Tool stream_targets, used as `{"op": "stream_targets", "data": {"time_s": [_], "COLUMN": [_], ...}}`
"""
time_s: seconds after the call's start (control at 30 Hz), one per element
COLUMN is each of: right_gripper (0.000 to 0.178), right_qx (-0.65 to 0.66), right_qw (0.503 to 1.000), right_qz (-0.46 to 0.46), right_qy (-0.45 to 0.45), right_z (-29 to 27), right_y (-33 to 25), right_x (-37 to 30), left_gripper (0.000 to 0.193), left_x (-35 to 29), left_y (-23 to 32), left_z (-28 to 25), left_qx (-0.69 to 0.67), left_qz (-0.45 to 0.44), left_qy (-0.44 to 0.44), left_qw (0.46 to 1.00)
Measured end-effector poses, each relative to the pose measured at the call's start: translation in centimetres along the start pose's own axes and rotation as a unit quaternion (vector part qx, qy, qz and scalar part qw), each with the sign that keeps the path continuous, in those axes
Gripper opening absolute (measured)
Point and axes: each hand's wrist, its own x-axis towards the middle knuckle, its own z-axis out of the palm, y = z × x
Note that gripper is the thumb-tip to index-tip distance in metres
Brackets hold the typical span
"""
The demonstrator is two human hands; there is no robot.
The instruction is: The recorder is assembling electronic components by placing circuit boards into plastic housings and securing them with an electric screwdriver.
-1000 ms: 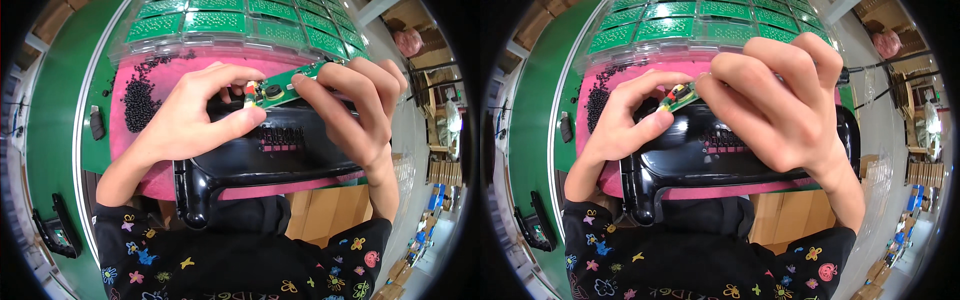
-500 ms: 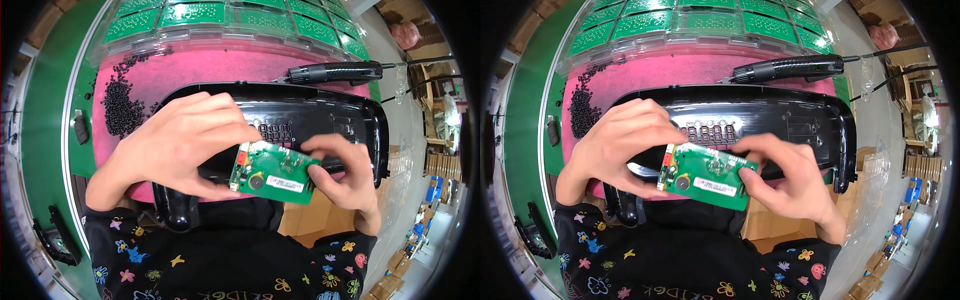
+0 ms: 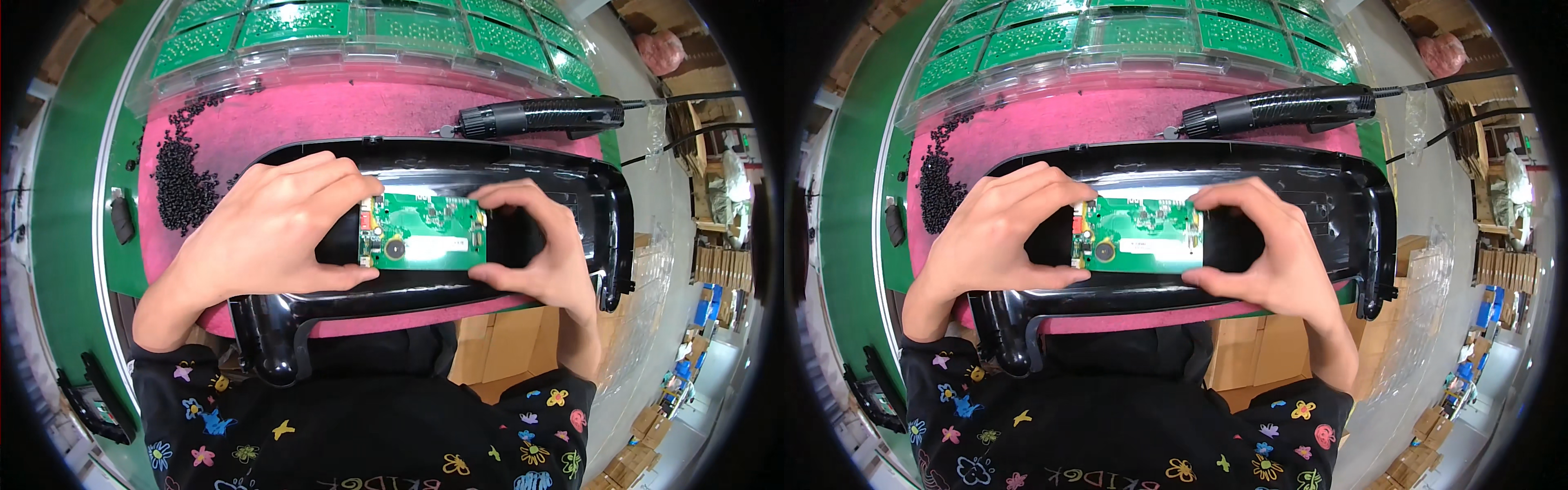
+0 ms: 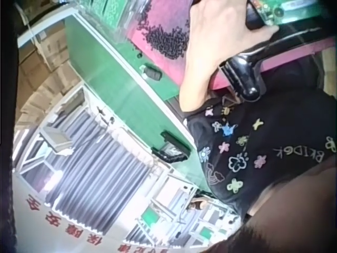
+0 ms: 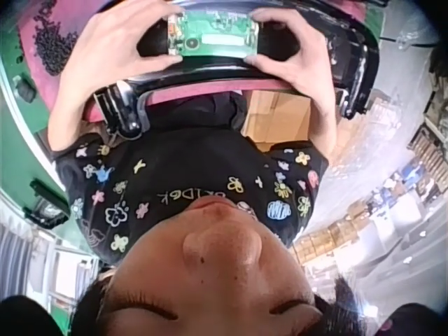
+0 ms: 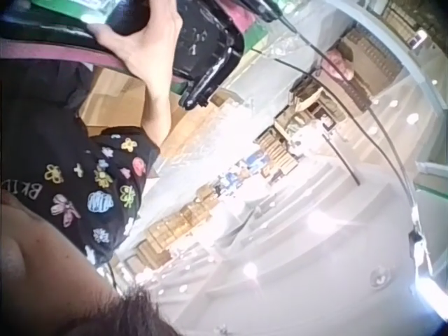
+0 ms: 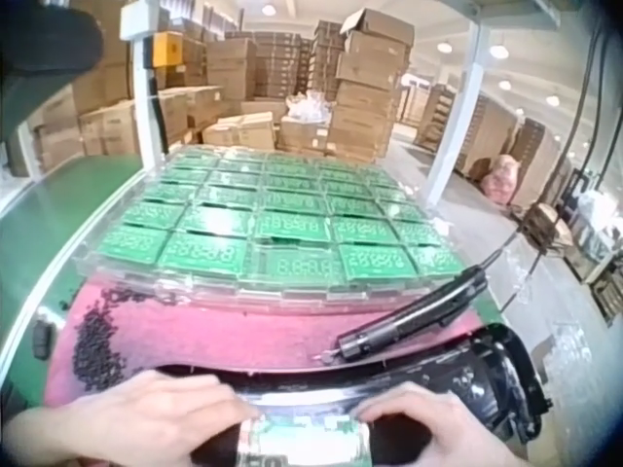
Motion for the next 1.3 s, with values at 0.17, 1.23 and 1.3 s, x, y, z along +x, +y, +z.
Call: {"op": "stream_targets", "data": {"time_s": [0.17,1.23,1.3], "right_gripper": [0.056,0.056,0.057], "right_qx": [-0.007,-0.065,-0.080], "right_qw": [1.000,0.998,0.997], "right_qz": [0.016,-0.003,0.004], "right_qy": [0.013,0.010,0.017], "right_z": [0.4,1.1,1.2], "right_y": [0.5,0.1,0.1], "right_x": [0.8,1.1,0.9], "left_gripper": [0.061,0.063,0.062], "left_x": [0.4,-0.2,-0.1], "left_y": [0.4,0.1,0.0], "left_z": [0.1,0.5,0.3], "left_qx": [0.040,0.063,0.065], "left_qz": [-0.042,-0.039,-0.022], "left_qy": [-0.020,-0.048,-0.065], "left_qw": [0.998,0.996,0.996]}}
